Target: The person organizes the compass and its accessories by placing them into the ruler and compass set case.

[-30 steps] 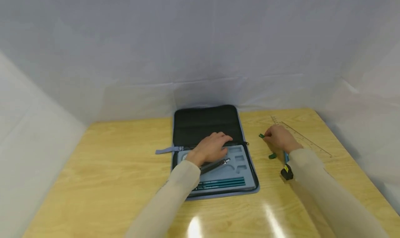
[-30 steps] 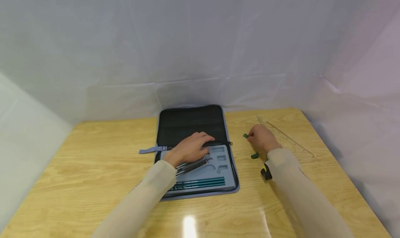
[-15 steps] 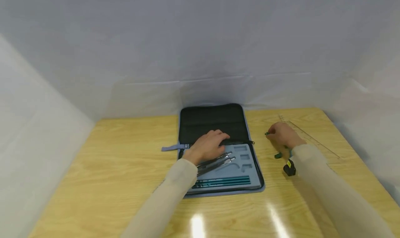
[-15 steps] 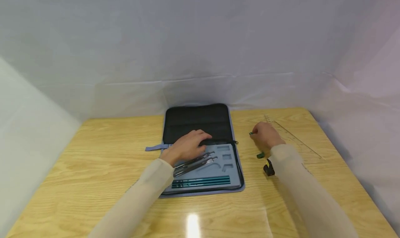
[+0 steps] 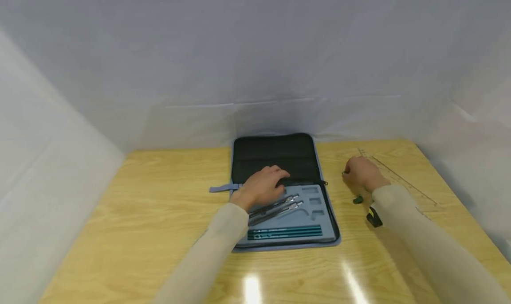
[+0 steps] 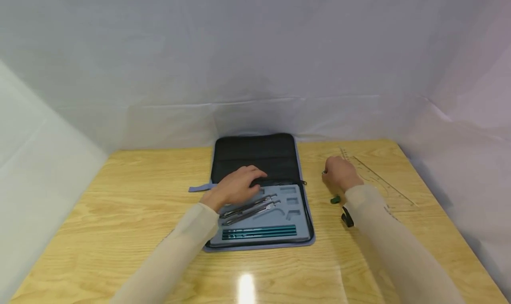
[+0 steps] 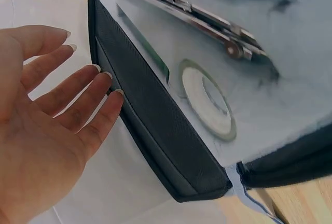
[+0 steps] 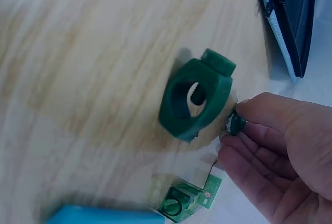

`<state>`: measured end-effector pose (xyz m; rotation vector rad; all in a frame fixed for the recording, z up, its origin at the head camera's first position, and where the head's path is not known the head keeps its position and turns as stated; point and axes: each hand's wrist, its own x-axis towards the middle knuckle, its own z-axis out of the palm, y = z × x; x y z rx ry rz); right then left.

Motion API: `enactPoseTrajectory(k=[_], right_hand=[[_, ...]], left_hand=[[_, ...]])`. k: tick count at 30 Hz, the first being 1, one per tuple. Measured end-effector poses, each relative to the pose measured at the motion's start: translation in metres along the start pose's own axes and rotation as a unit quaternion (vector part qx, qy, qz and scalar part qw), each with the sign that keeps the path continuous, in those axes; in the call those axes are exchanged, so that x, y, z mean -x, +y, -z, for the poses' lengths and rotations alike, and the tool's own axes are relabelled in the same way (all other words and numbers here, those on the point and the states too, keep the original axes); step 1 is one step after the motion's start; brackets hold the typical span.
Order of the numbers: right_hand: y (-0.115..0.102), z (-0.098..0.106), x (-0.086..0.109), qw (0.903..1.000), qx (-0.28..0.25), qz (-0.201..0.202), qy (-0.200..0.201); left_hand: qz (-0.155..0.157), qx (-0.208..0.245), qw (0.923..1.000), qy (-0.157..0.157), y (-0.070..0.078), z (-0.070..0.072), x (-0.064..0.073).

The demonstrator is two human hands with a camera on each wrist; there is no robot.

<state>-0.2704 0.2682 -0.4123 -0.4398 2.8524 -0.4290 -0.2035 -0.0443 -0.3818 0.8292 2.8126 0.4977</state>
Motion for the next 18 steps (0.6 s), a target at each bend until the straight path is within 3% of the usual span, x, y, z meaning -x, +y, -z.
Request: enactPoseTrajectory(k=[9,12,18], right_hand=[[0.008,-0.003,0.003,0.9997,0.001,0.011,0.021],[0.006,-0.001,0.004,0.9987,-0.009,0.025,0.044],[-0.024,0.003,-0.003,0.9922,-0.028,0.096,0.075]], left_hand=[[0.015,0.001,0.9999,0.003,-0.010,0.002,0.005],[0.029,0.004,0.9996,0.004,-0.015,0.003,0.009],[0.046,0.004,0.9989,0.009,-0.024,0.006,0.018]])
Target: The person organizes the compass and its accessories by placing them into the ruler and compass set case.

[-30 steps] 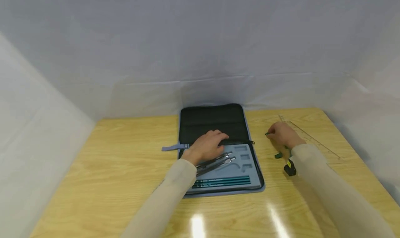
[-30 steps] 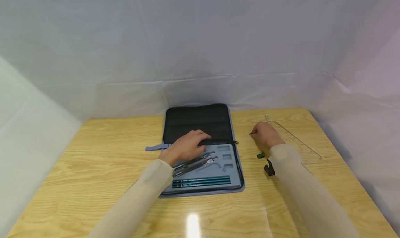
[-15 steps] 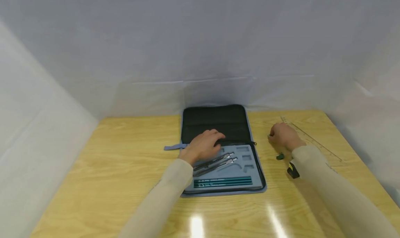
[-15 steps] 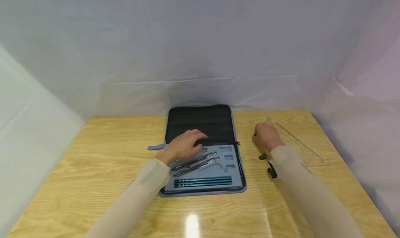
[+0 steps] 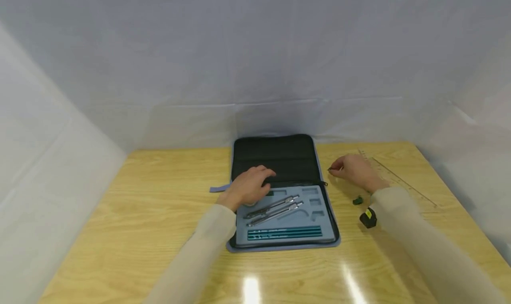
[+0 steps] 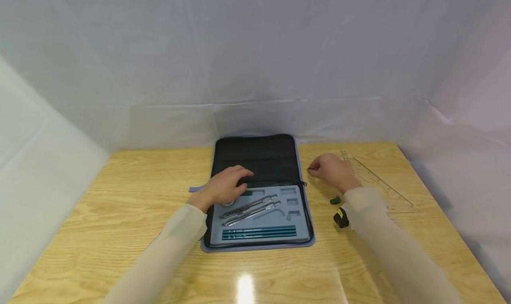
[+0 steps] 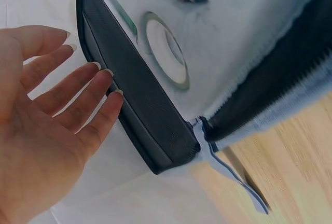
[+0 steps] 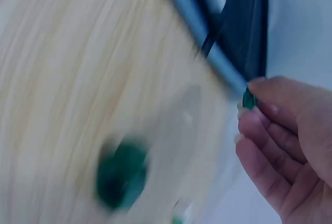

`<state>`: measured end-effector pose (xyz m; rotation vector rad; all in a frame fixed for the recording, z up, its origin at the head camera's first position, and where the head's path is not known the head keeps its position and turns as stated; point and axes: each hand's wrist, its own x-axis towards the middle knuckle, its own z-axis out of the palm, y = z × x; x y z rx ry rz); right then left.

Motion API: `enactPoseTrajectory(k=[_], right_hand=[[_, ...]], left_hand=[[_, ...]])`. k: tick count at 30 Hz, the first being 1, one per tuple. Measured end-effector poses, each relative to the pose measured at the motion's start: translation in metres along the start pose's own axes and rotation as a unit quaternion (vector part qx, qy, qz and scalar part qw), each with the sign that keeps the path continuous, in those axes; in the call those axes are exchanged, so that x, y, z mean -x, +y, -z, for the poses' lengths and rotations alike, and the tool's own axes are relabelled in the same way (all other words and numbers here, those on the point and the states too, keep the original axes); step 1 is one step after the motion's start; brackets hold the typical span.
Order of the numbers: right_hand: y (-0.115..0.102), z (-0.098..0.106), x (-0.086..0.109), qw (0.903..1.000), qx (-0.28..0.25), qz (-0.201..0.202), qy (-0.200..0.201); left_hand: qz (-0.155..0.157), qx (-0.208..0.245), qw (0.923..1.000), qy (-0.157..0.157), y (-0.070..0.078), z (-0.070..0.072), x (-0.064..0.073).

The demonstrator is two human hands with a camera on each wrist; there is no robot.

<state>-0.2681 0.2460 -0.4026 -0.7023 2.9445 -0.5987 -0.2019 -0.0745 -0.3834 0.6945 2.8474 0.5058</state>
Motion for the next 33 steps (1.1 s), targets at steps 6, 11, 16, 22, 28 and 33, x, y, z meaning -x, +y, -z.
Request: enactPoseTrajectory(k=[6,11,16,22,28,33], right_hand=[[-0.043,-0.012,-0.011,0.9971,-0.016,0.071,-0.020],[-0.072,-0.024,-0.017,0.9922,-0.024,0.112,-0.049],[-0.093,-0.034,-0.022,0.9905,-0.011,0.121,-0.065],[-0.099,-0.044,-0.026,0.9878,0.025,0.136,-0.071],[-0.099,-0.048,-0.028,0.9841,0.049,0.149,-0.082],[-0.098,-0.050,-0.028,0.9828,0.047,0.154,-0.091]], left_hand=[[0.000,0.002,1.0000,0.005,-0.006,0.001,0.004],[0.003,-0.004,0.9999,0.010,-0.012,0.000,0.006],[0.012,-0.008,0.9998,0.011,-0.016,0.001,0.009],[0.018,-0.014,0.9996,0.015,-0.021,0.000,0.013],[0.009,-0.014,0.9993,0.034,-0.026,-0.002,0.016],[0.008,-0.010,0.9993,0.036,-0.028,-0.004,0.018]])
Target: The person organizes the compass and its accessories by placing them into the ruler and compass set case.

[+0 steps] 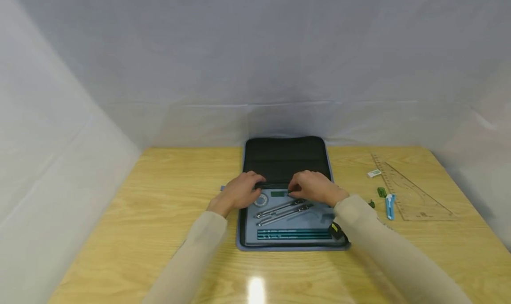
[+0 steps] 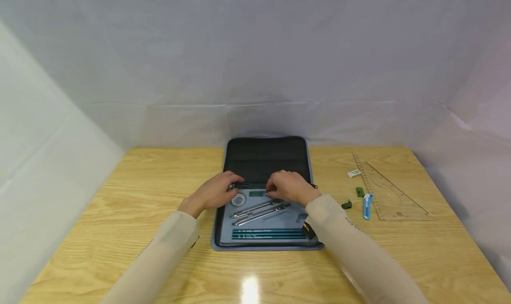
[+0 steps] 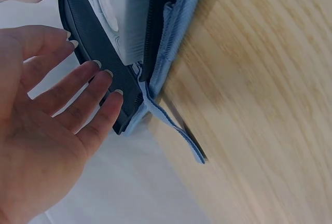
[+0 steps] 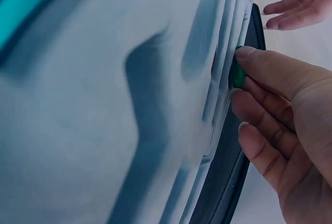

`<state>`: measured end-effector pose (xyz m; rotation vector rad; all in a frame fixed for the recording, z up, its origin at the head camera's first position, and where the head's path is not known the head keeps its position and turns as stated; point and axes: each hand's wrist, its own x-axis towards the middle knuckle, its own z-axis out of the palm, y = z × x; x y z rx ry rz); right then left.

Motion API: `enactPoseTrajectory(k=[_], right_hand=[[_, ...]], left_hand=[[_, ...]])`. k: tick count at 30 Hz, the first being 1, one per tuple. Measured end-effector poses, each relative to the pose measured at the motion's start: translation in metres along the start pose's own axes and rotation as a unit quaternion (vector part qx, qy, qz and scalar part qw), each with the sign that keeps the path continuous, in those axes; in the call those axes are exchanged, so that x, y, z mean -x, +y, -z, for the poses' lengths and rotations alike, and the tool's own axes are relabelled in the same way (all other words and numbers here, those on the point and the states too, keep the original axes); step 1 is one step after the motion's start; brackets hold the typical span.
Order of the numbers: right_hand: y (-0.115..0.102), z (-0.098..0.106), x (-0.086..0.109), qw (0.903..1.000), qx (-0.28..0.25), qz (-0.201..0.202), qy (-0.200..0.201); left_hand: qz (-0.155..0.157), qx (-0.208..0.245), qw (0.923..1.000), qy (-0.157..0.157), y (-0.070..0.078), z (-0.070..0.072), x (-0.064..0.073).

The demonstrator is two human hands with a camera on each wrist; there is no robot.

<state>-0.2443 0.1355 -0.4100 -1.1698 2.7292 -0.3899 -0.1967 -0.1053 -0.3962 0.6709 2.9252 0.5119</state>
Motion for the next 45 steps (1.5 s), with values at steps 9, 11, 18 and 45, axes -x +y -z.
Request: enactPoseTrajectory(k=[9,11,18,45], right_hand=[[0.005,-0.003,0.000,0.9996,0.007,0.022,0.014],[0.004,-0.004,0.001,0.9995,0.011,0.025,0.015],[0.004,-0.002,0.006,0.9984,0.028,0.046,0.019],[0.013,-0.009,0.031,0.9969,-0.004,0.045,0.065]], left_hand=[[-0.004,0.010,0.9999,0.003,0.001,-0.004,0.000],[-0.007,0.007,0.9999,0.003,0.001,-0.004,0.000],[-0.002,0.001,1.0000,0.000,0.004,-0.005,-0.002],[-0.084,-0.093,0.9918,-0.025,0.038,-0.027,-0.021]])
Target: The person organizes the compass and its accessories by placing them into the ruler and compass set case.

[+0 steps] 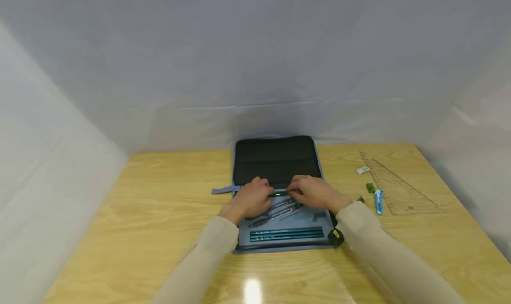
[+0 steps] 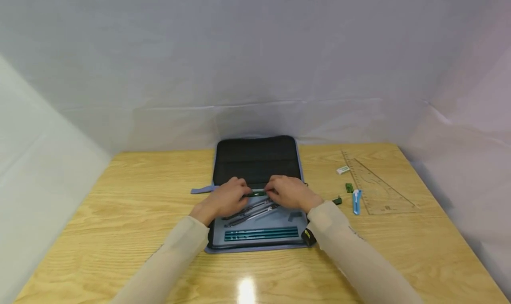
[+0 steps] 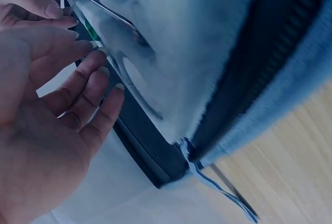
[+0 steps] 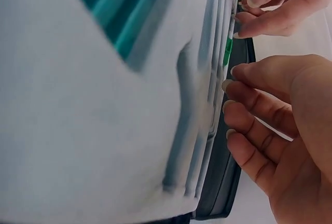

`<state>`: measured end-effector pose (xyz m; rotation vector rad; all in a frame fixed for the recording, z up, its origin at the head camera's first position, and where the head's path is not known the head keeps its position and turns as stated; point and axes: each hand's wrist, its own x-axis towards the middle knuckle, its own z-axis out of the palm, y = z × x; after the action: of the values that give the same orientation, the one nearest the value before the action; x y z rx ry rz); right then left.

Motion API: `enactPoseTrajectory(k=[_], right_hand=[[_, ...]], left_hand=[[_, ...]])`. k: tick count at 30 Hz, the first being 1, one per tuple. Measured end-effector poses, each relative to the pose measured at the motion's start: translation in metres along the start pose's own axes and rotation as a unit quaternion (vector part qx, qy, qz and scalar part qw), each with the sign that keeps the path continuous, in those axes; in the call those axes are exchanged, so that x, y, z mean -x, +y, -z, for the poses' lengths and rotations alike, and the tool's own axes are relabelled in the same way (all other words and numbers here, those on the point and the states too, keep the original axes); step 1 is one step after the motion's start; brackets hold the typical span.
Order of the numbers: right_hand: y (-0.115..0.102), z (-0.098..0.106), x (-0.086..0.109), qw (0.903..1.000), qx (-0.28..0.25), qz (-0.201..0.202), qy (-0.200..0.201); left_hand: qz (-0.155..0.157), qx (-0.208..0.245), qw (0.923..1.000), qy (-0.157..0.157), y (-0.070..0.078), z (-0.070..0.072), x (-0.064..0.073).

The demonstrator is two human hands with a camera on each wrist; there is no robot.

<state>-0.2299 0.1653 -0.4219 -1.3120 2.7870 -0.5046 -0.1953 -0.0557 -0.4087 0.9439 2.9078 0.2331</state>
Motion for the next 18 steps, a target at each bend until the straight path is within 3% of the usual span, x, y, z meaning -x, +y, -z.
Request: enactPoseTrajectory(k=[8,18], right_hand=[[0.0040,-0.0021,0.0065,1.0000,0.000,-0.006,0.007],[-0.0050,0.0017,0.0033,0.9999,0.009,0.010,0.000]], left_hand=[[0.003,-0.007,0.9997,-0.024,0.0074,0.0024,-0.0030],[0.006,0.002,0.9998,-0.020,0.0036,0.0046,-0.0017]])
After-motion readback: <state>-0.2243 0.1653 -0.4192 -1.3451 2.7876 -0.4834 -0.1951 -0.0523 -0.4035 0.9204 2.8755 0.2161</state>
